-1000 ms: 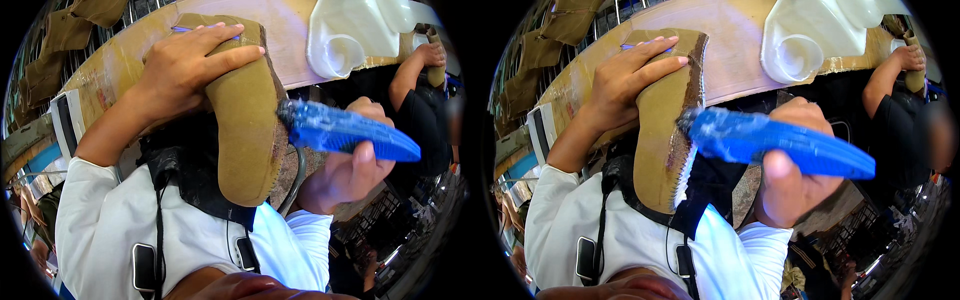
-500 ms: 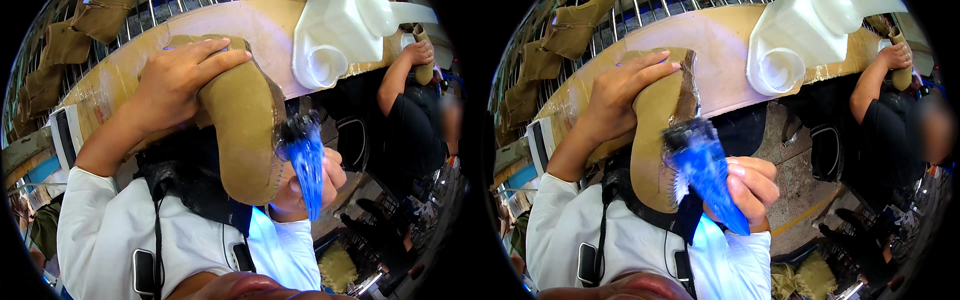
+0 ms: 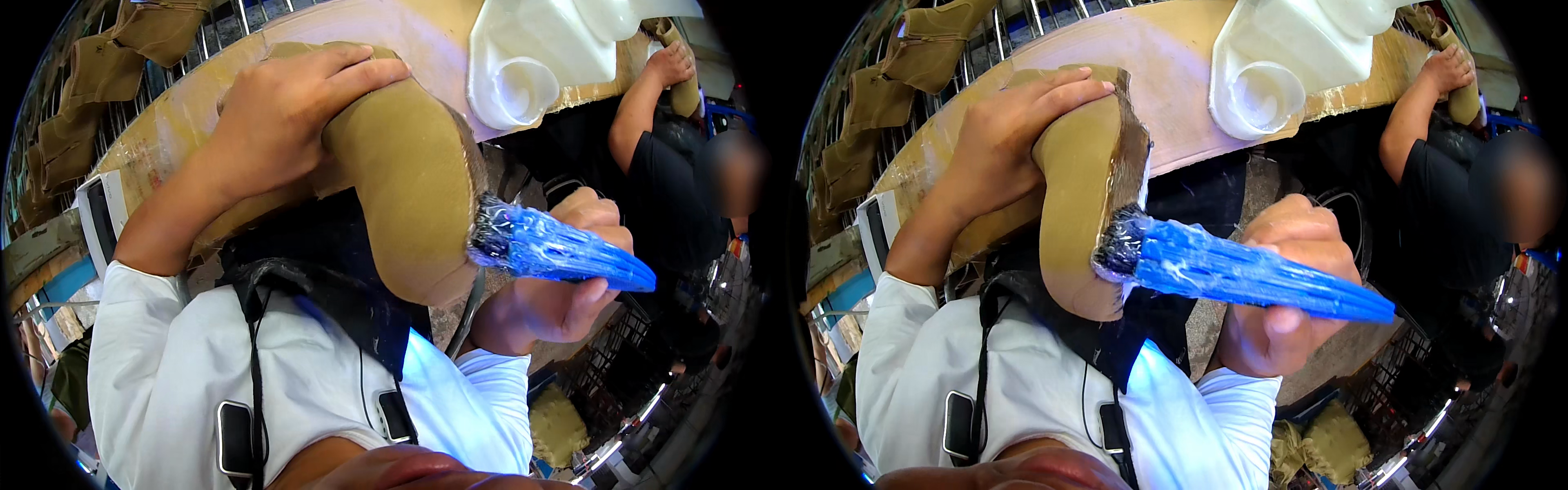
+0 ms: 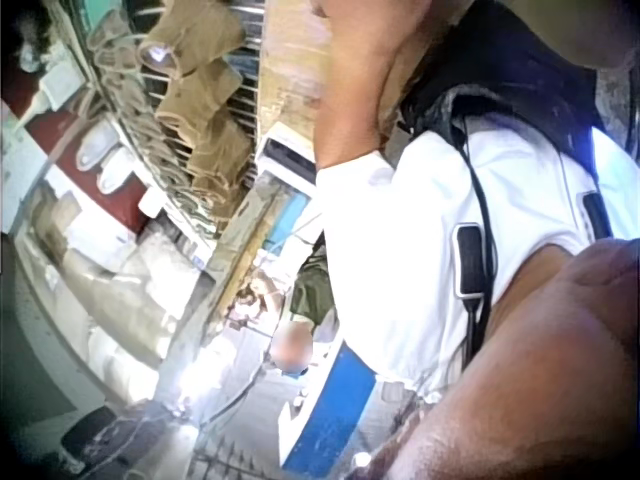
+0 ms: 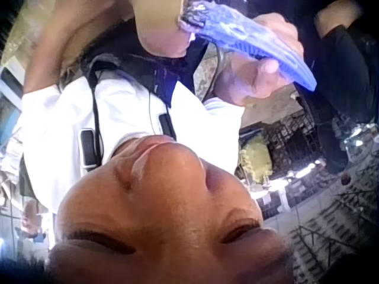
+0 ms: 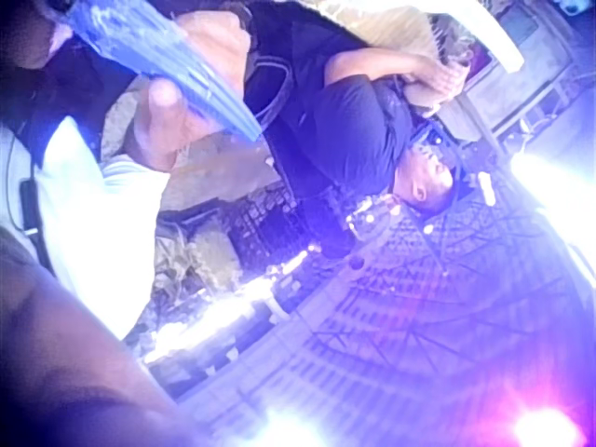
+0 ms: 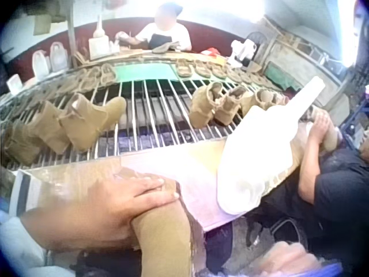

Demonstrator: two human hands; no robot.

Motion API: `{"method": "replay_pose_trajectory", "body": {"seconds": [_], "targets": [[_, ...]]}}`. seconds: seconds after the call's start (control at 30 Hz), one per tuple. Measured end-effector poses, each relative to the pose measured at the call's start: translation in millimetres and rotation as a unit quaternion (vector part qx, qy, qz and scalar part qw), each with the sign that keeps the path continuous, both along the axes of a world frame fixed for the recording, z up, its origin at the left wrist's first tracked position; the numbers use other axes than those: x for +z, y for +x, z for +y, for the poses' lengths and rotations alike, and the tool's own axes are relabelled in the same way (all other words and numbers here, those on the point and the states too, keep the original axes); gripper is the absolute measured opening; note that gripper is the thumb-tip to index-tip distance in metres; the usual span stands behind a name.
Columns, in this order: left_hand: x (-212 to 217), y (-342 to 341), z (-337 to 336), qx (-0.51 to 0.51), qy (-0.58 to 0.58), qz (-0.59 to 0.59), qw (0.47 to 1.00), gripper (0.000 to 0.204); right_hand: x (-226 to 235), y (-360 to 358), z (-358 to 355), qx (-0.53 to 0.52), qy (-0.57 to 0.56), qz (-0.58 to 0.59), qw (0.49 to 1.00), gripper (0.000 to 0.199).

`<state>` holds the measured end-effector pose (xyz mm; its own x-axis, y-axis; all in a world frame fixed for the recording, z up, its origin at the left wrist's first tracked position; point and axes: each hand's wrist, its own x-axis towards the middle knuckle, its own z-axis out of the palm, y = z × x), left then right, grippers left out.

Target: The person applies glue to the sole edge of a beige boot using a blue brush. They repeatedly dip the brush into a white container and spread the adhesive along the seam where the sole meets the upper. After treating a boot, they place it on a metal rack and pick up a new one to repeat the process.

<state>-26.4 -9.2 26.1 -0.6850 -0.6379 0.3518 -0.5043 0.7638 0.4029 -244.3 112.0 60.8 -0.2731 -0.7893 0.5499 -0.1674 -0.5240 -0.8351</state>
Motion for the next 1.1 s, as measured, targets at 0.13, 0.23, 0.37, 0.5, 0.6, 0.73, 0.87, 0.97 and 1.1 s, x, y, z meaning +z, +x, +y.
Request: {"method": "replay_pose_trajectory", "body": {"seconds": [0.13, 0.23, 0.37, 0.5, 0.6, 0.73, 0.87, 0.97, 1.1], "targets": [[5, -7, -4, 0.002, 0.037, 0.023, 0.999, 0.056, 1, -2, 3, -0.036, -0.045, 0.046, 0.997, 0.033], [10, -11, -8, 0.008, 0.037, 0.002, 0.999, 0.056, 7, -8, -1, -0.070, -0.067, 0.093, 0.991, 0.035], [17, -16, -12, 0.012, 0.065, -0.008, 0.998, 0.060, 21, -20, -6, -0.087, -0.093, 0.185, 0.974, 0.038], [24, -20, -20, 0.007, 0.070, -0.003, 0.997, 0.065, 35, -35, -15, -0.060, -0.135, 0.257, 0.955, 0.039], [27, -23, -29, -0.007, 0.054, 0.016, 0.998, 0.070, 38, -41, -21, -0.069, -0.153, 0.288, 0.943, 0.040], [33, -29, -40, 0.002, 0.102, -0.002, 0.995, 0.066, 37, -47, -29, -0.096, -0.164, 0.307, 0.932, 0.042], [43, -35, -51, 0.003, 0.157, -0.037, 0.987, 0.068, 31, -53, -40, -0.138, -0.163, 0.319, 0.923, 0.041], [45, -35, -59, 0.006, 0.190, -0.062, 0.980, 0.069, 26, -63, -46, -0.125, -0.146, 0.300, 0.934, 0.038], [29, -22, -58, 0.014, 0.154, 0.004, 0.988, 0.069, 5, -90, -52, -0.119, -0.083, 0.239, 0.960, 0.031]]}}
